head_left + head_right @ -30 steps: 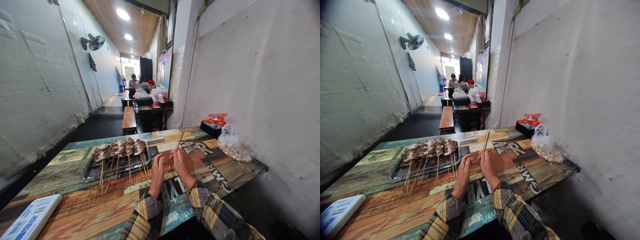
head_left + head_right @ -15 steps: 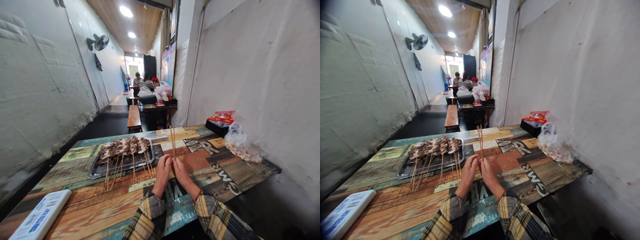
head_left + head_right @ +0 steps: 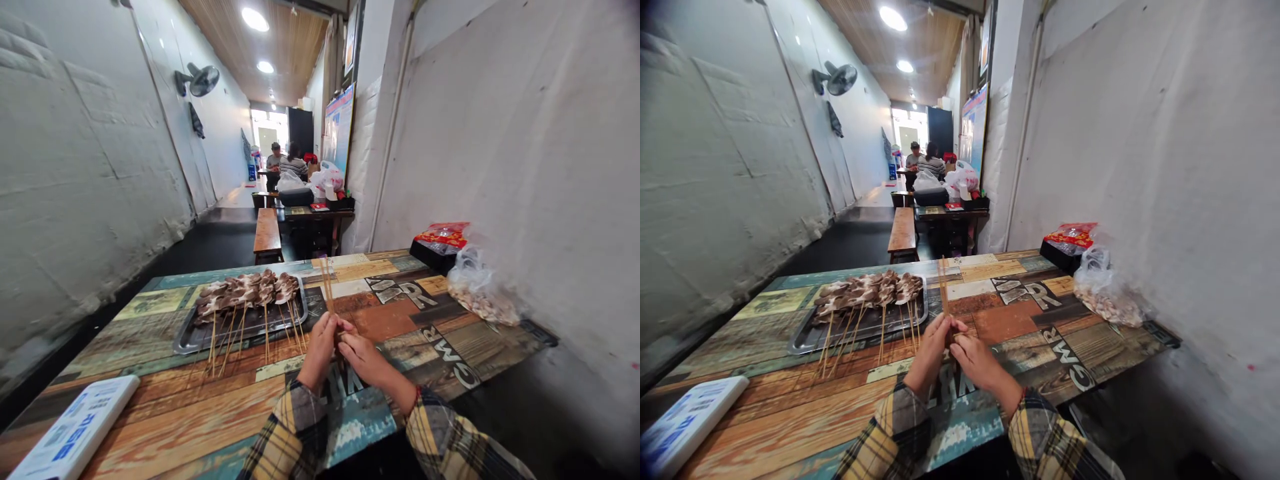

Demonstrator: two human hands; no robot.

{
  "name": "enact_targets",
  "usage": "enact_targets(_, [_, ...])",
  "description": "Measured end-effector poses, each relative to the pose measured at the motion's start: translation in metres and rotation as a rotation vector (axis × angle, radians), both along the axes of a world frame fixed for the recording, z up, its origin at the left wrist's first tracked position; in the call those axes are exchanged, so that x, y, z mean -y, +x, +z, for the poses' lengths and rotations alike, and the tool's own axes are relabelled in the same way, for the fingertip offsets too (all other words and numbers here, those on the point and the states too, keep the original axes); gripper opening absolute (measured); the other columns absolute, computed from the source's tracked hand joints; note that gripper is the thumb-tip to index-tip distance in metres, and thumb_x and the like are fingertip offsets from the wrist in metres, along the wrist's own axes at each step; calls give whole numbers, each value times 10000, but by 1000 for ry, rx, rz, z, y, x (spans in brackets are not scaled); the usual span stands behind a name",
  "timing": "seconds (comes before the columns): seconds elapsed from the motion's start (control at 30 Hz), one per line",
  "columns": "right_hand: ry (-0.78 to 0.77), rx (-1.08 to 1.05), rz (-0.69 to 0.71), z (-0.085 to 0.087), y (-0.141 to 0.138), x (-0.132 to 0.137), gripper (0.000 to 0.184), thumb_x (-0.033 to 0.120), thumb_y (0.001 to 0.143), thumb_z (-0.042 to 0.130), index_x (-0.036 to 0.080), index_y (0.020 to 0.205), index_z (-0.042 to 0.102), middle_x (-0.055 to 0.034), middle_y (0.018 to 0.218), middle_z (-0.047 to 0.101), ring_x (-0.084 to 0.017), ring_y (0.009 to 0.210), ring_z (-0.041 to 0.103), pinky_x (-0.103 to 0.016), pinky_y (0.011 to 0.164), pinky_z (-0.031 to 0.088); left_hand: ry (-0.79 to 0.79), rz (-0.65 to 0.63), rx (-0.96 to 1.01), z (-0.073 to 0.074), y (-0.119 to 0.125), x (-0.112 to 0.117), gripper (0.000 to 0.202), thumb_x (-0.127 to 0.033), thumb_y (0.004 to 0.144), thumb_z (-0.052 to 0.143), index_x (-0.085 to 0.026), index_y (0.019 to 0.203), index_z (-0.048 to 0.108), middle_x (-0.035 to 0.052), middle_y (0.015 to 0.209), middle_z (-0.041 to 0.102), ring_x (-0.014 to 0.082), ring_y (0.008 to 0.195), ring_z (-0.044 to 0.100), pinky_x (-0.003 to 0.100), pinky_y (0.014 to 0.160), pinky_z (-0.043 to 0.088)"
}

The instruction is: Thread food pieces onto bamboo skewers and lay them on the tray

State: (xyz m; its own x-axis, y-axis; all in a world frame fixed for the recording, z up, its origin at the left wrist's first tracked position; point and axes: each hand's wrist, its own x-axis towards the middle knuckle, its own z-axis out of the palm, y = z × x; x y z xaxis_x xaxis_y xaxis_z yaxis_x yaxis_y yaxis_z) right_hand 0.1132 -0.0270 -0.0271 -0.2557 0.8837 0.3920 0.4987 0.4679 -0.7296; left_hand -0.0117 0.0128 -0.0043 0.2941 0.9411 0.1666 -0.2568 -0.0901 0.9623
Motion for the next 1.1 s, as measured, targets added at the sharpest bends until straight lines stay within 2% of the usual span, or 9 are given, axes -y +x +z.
enact_targets(0.07, [42, 173, -26, 4, 26, -9, 277, 302, 954, 421, 199, 986, 677, -66, 937, 671, -184, 915, 603, -309, 851, 458, -65, 36, 79, 1, 0, -2, 329, -496, 802, 536, -176, 729, 519, 17, 733, 617, 136, 664, 581, 254, 645, 454])
enact_targets(0.17, [6, 269, -372, 1, 67, -34, 207, 190, 896, 471, 190, 935, 675, -60, 951, 687, -169, 932, 614, -278, 860, 451, -183, 3, 122, 1, 1, -2, 339, -502, 779, 565, -183, 731, 463, -59, 599, 472, 53, 438, 384, 176, 425, 289])
enact_targets(0.23, [-7, 268, -518, -6, 86, -55, 221, 149, 871, 463, 165, 967, 661, -89, 983, 682, -187, 949, 612, -300, 866, 448, -254, -51, 118, 0, 1, -2, 343, -506, 762, 586, -187, 774, 459, -95, 554, 361, 31, 387, 236, 164, 380, 137])
enact_targets(0.43, [-30, 228, -707, -20, 99, -100, 115, 167, 806, 559, 157, 888, 638, -100, 916, 649, -213, 881, 602, -304, 805, 431, -333, -120, 114, -3, -1, 0, 416, -577, 750, 589, -198, 879, 476, -116, 537, 264, 30, 391, 142, 167, 379, 69])
enact_targets(0.6, [-70, 128, -746, -25, 97, -110, 132, 157, 841, 517, 174, 720, 567, -112, 876, 612, -223, 897, 587, -308, 785, 405, -308, -146, 140, -2, -3, 0, 406, -565, 768, 591, -193, 886, 479, -111, 548, 282, 26, 395, 151, 171, 378, 74])
enact_targets(0.8, [-27, -108, -702, -27, 83, -91, 107, 203, 835, 495, 199, 728, 499, -104, 894, 591, -228, 915, 565, -331, 798, 420, -330, -159, 177, -1, -1, 0, 375, -541, 779, 591, -199, 859, 460, -117, 529, 266, 28, 385, 138, 166, 365, 73])
enact_targets(0.9, [4, -292, -680, -25, 69, -80, 140, 299, 883, 409, 199, 813, 478, -46, 791, 576, -181, 711, 574, -308, 664, 454, -308, -174, 130, 1, 2, 2, 363, -536, 787, 579, -197, 825, 457, -116, 515, 269, 27, 375, 145, 159, 356, 85])
enact_targets(1.0, [25, -474, -627, -11, 59, -82, 209, 375, 893, 373, 195, 909, 477, 23, 684, 534, -120, 494, 502, -247, 493, 420, -289, -216, 37, 6, 3, 7, 362, -541, 796, 565, -195, 811, 458, -112, 515, 296, 23, 358, 160, 157, 340, 97])
enact_targets(1.1, [78, -599, -585, 17, 60, -94, 266, 398, 898, 376, 180, 932, 524, 9, 700, 551, -111, 549, 535, -233, 525, 451, -320, -296, -37, 14, 3, 11, 356, -540, 806, 554, -198, 814, 456, -109, 520, 323, 21, 349, 161, 156, 329, 110])
